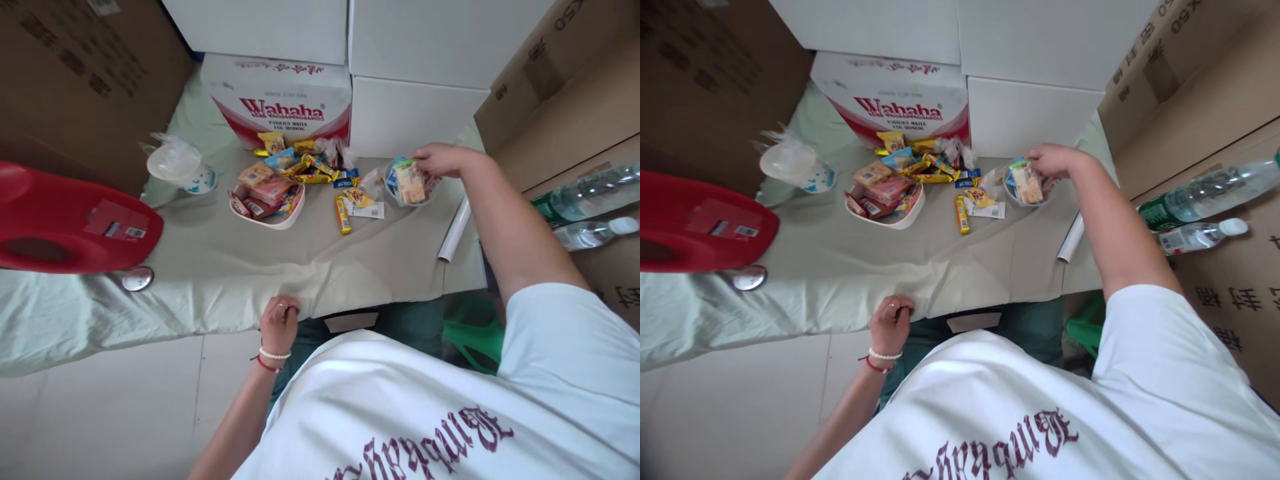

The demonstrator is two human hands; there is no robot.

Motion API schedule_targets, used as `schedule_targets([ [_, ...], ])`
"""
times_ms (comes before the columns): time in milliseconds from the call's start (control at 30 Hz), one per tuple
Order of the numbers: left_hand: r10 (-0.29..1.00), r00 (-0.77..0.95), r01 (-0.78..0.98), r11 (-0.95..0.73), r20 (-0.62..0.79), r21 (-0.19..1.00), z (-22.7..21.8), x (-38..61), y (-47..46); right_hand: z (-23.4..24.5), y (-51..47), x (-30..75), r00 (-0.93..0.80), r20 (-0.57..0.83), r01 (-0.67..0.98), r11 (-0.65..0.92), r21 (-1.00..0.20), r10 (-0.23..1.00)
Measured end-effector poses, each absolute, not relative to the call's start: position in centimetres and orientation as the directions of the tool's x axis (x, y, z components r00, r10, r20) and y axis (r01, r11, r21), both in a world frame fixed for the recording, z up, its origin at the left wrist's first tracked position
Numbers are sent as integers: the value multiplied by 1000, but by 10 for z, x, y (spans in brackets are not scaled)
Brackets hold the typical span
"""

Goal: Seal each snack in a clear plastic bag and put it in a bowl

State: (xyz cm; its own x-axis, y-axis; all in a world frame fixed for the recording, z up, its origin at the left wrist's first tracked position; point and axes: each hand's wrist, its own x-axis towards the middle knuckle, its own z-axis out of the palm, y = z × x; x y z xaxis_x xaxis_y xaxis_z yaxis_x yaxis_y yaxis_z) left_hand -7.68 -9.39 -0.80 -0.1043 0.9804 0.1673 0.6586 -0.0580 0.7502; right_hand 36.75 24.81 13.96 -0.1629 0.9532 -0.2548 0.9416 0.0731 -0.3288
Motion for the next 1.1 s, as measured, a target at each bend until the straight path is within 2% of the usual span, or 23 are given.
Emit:
schedule_targets([
  [33, 982, -95, 666, -62, 166, 743, -7, -78, -93, 129, 257, 362, -208, -317, 943, 103, -317, 925],
  [67, 980, -91, 674, -68, 174, 735, -6, -79, -91, 118, 264, 357, -261, -321, 937, 158, -313, 910],
  [200, 927, -164, 753, -104, 339, 650, 6, -88, -66, 84, 269, 354, -404, 2, 890, 394, -227, 915],
  [300, 884, -158, 826, -126, 439, 550, 16, -98, -21, 80, 251, 358, -392, 82, 901, 401, -165, 916],
  [367, 899, -119, 852, -126, 421, 509, 20, -104, 19, 86, 234, 358, -366, 177, 913, 390, -122, 914],
  [467, 949, -32, 887, -117, 313, 446, 19, -110, 73, 99, 207, 356, -321, 365, 925, 372, -77, 874],
  [533, 963, 20, 893, -138, 268, 428, 16, -113, 95, 103, 189, 355, -306, 426, 925, 372, -80, 852],
  [767, 970, 43, 913, -135, 238, 385, 20, -148, 75, 97, 155, 353, -363, 402, 878, 453, -154, 841],
  [967, 983, -86, 967, 44, 160, 251, 30, -198, 38, 108, 184, 301, -404, 374, 842, 499, -204, 835],
  [1100, 924, -206, 963, 132, 323, 235, 30, -202, 14, 96, 239, 239, -262, 291, 883, 350, -313, 920],
])
